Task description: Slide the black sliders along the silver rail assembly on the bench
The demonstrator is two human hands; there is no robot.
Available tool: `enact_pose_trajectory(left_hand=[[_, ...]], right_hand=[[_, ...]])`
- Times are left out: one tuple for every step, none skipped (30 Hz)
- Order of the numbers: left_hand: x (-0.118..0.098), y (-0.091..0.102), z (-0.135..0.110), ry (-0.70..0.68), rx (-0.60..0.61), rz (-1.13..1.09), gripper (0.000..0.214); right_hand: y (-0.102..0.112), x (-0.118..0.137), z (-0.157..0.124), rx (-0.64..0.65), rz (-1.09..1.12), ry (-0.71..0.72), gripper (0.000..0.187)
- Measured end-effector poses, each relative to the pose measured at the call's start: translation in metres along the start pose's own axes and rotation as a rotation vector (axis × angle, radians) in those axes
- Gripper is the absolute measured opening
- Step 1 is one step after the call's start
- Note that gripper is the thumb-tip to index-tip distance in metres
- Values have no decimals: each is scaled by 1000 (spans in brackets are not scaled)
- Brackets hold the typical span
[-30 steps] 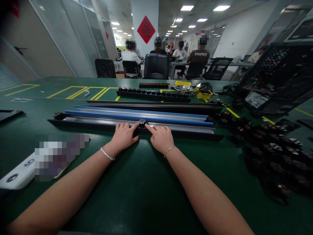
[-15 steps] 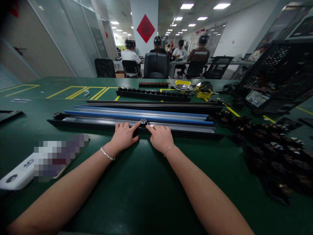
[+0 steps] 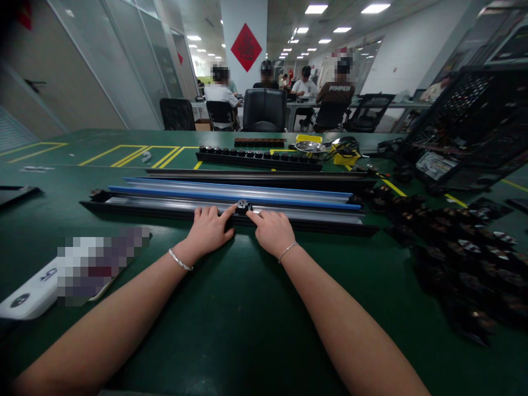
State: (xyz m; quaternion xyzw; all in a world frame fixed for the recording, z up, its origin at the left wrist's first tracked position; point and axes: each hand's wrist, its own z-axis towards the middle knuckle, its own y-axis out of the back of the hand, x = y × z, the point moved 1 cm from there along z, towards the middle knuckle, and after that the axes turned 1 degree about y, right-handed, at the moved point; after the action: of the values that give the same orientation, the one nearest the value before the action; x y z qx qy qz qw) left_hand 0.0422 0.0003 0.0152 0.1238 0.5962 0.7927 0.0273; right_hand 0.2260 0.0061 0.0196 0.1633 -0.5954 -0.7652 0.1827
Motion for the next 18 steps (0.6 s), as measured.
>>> enact_pose_trajectory(left_hand=[[0,0,0,-3,-3,1,67],[0,0,0,-5,-5,2,66],[0,0,0,-7,-6,4,66],[0,0,0,-7,-3,7,66],[0,0,0,-6,0,9,66],[1,-1,0,-5,4,12,66],[1,-1,0,-5,5,13,66],[1,-1,0,-8,1,15,66],[1,-2,0,-12,-6,18,66],[1,-2,0,-17,-16,21,65],[1,-2,0,-21,-25,24,65],[2,-3,0,-24,-32,26,65],[2,-3,0,-24,-35,27,65],[2,-3,0,-24,-33,27,65],[2,-3,0,-22,-28,27,65],[1,-3,0,-19,-20,27,66],[1,-2,1,-16,-11,26,66],[1,-1,1,-14,-3,25,66]], right_hand=[[0,-1,0,3,3,0,47],[1,-1,0,5,7,-1,46],[1,-2,0,7,9,-1,45],[2,-3,0,11,12,-1,45],[2,-3,0,16,13,-1,44],[3,-4,1,22,13,-2,44],[3,-4,1,28,12,-4,44],[4,-4,1,34,10,-6,45],[4,-4,1,40,7,-9,45],[5,-4,1,45,4,-11,45],[5,-4,1,49,0,-13,45],[5,-4,1,52,-2,-14,46],[6,-4,1,55,-5,-16,45],[6,-4,0,55,-7,-19,45],[6,-4,0,55,-8,-21,45],[7,-5,0,54,-9,-22,45],[7,-5,-1,52,-9,-23,45],[7,-5,-1,51,-10,-22,45]])
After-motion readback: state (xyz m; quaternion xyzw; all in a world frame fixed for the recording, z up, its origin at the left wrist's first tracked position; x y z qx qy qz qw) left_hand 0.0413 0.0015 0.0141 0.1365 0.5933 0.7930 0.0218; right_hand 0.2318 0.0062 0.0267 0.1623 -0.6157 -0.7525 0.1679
